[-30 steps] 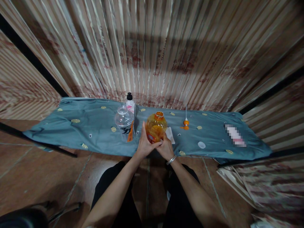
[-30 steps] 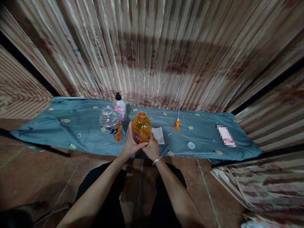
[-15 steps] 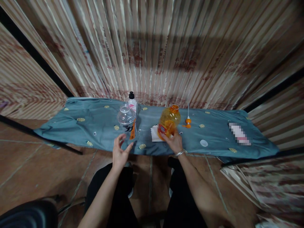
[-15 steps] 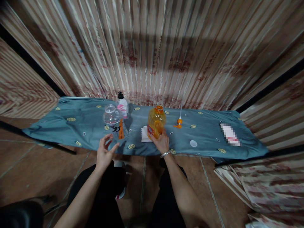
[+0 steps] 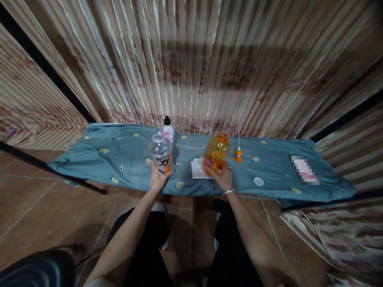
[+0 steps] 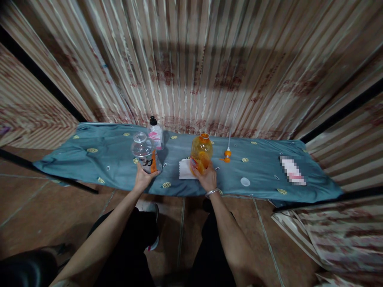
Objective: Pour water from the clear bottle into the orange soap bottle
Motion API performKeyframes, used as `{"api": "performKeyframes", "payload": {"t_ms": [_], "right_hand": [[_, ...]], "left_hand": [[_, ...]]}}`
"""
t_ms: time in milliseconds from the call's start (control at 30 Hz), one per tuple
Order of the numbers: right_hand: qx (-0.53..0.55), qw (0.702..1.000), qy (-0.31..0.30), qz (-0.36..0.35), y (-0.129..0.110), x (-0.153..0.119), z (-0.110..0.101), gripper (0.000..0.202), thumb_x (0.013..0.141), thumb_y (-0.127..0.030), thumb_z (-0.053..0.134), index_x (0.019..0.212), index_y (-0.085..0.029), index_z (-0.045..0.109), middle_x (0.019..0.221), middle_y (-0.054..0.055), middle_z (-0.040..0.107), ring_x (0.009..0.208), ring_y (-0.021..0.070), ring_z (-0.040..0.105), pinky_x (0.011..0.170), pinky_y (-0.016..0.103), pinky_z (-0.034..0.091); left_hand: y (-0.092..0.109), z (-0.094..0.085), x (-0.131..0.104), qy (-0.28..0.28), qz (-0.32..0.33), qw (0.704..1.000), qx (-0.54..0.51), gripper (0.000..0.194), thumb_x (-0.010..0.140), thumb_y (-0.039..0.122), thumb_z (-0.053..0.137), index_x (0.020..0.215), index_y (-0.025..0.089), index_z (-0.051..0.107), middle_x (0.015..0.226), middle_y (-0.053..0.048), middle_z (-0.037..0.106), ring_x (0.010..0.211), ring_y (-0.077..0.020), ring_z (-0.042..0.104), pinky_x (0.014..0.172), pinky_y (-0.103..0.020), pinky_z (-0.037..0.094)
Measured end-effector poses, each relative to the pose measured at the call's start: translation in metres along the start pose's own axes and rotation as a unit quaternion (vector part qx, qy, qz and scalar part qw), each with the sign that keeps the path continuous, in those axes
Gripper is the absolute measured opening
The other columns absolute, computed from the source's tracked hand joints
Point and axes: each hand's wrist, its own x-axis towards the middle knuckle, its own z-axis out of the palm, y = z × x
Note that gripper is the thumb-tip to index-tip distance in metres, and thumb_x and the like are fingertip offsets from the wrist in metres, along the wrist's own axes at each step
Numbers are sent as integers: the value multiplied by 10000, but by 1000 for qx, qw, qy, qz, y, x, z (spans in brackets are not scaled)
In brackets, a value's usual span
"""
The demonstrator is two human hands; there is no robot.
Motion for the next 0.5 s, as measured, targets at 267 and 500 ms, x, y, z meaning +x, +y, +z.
{"api": "performKeyframes", "payload": {"t_ms": [267, 500], "right_hand": [[43, 999, 18, -23, 17, 4, 7, 591, 735, -523, 888, 1172, -224, 625, 1022, 117, 789, 967, 407, 797, 869, 613, 639], [33, 999, -13, -32, 23, 2, 4, 589, 768, -539, 842, 1209, -229, 604, 1050, 118, 786, 986, 406, 796, 852, 583, 644]], "left_hand": [[6, -1, 3, -6, -43, 998, 48, 451, 1005, 413, 709, 1389, 187, 641, 1392, -129, 670, 1193, -276, 698, 992, -506, 617], [8, -2, 3, -30, -53, 997, 43, 452, 1008, 419, 703, 1390, 186, 642, 1402, -129, 666, 1196, -279, 696, 991, -507, 618]]}}
